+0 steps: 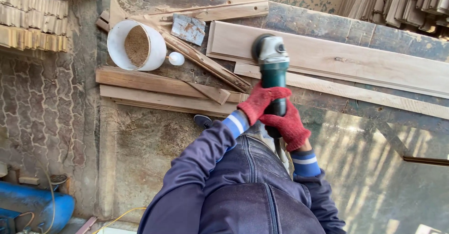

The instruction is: Sanding wooden planks on a workbench using a power angle grinder with a sanding disc.

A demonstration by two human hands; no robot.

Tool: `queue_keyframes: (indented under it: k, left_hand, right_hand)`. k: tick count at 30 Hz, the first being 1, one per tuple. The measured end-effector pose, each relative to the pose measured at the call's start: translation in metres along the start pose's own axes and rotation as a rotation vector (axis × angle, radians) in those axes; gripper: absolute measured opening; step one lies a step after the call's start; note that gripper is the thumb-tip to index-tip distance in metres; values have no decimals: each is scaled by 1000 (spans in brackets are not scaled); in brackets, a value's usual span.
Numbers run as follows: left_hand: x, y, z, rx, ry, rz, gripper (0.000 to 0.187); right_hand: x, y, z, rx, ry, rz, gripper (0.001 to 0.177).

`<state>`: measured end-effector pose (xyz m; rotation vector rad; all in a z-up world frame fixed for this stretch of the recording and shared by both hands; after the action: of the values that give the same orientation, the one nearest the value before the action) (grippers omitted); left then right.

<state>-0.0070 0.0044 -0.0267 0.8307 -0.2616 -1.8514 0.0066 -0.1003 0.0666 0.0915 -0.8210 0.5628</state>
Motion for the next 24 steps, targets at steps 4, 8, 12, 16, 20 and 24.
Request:
queue_keyframes:
  k: [4,8,12,16,20,24]
  left_hand:
    - [1,-35,3,-84,7,-8,62]
    - [-15,-9,28,-61,-163,149,47]
    - [9,37,15,55,-24,-69,45]
    - [57,81,-14,120,-27,-181,63]
    - [72,97,-31,166,-77,-292,62]
    - [60,86,-24,148,-96,-151,55]
  right_hand:
    - [13,22,5,117,-37,124,51]
    - [7,13,11,87,-21,204,58]
    - [4,-22,19,-71,12,-26,48]
    - [-32,-72,6,-227,-5,-110,52]
    - [-25,-91,9,-244,-11,-215,44]
    - [-28,-91,-5,-186,5,-101,53]
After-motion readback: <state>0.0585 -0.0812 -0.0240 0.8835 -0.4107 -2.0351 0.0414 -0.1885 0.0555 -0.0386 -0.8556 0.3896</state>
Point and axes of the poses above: each hand's wrist, its own z-axis away from the middle knuckle, its own y-axis out of the palm, x = y × z, the point moved 2 cm from there along -z, towards the middle knuckle, and after that the axes turned 1 degree about z, right-handed, at the moved point
